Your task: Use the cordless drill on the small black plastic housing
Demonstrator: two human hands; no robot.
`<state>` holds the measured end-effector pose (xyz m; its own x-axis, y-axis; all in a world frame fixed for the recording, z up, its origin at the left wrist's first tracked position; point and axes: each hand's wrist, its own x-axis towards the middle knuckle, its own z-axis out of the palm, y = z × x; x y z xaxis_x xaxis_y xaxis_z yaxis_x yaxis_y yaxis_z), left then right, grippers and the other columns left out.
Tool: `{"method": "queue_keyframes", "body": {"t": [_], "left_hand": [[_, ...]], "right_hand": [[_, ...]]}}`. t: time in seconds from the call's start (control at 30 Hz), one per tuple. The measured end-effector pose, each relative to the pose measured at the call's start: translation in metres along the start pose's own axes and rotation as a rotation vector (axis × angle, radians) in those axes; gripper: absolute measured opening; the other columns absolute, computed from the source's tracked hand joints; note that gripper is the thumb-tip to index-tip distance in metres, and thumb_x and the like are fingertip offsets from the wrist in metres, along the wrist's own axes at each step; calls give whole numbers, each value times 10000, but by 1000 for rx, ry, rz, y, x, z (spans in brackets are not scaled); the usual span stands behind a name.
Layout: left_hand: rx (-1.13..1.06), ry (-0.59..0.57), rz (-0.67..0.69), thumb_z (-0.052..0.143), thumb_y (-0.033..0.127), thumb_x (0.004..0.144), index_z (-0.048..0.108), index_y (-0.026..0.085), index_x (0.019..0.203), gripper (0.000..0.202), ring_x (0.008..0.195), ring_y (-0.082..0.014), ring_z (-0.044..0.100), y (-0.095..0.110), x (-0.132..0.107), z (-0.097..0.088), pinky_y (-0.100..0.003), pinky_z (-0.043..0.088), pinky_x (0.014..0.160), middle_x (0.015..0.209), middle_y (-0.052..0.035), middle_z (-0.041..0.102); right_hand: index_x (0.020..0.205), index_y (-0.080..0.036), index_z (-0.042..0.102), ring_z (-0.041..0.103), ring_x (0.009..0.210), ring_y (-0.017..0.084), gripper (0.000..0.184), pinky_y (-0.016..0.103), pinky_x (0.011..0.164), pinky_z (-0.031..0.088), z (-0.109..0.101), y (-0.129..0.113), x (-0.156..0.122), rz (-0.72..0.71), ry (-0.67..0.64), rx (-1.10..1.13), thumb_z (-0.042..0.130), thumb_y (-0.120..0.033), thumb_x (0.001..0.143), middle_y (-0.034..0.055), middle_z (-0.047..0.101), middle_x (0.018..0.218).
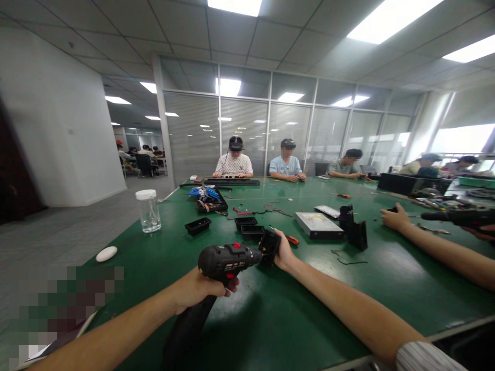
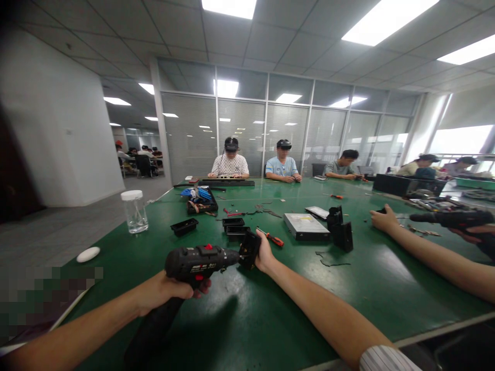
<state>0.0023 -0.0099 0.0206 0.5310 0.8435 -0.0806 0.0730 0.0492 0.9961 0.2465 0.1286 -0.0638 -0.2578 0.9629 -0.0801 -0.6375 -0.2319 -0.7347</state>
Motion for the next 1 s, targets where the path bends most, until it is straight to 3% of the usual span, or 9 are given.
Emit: {"method": "queue_keyframes", "body": {"t": [0.13, 0.53, 0.67, 0.83, 0.9, 1.0], "left_hand": [[8, 30, -48, 564, 66, 538, 613, 137, 930, 401, 860, -209, 569, -1, 1, -6, -358, 404, 830, 899, -61, 649], [-87, 73, -51, 561, 85, 557, 599, 118, 935, 381, 705, -188, 586, 0, 3, -12, -323, 457, 680, 806, -55, 636], [-152, 112, -91, 540, 124, 604, 592, 102, 947, 348, 575, -147, 586, 4, 3, -17, -255, 452, 568, 797, -59, 640], [-396, 136, -147, 518, 161, 658, 559, 119, 1030, 376, 617, -129, 608, 22, 4, -25, -163, 428, 442, 862, -65, 642], [-480, 129, -127, 510, 153, 670, 544, 108, 1056, 390, 666, -131, 621, 27, 5, -30, -161, 464, 486, 912, -80, 639], [-566, 150, -55, 503, 121, 669, 530, 63, 1064, 401, 804, -153, 620, 29, 7, -37, -179, 504, 667, 988, -109, 624]], "right_hand": [[757, -157, 567, 597, 631, 203, 382, 323, 564, 460, -2, 1, 1, 6, 6, -3, 399, -500, 736, 60, 620, 625], [742, -164, 567, 593, 621, 200, 348, 329, 580, 462, -2, -2, 3, -11, 29, -9, 410, -475, 732, 47, 617, 613], [727, -176, 557, 586, 583, 186, 336, 312, 553, 465, -6, -5, 8, -25, 129, -62, 428, -485, 728, 30, 612, 591], [743, -192, 545, 578, 553, 163, 328, 281, 507, 459, -16, -5, 16, -111, 298, -195, 462, -508, 730, 8, 612, 593], [711, -197, 537, 570, 537, 153, 287, 258, 476, 443, -21, -5, 19, -182, 318, -258, 469, -474, 742, -1, 604, 577], [664, -203, 530, 539, 483, 136, 115, 233, 440, 407, -30, -8, 21, -319, 344, -351, 501, -285, 740, -24, 577, 524]]}}
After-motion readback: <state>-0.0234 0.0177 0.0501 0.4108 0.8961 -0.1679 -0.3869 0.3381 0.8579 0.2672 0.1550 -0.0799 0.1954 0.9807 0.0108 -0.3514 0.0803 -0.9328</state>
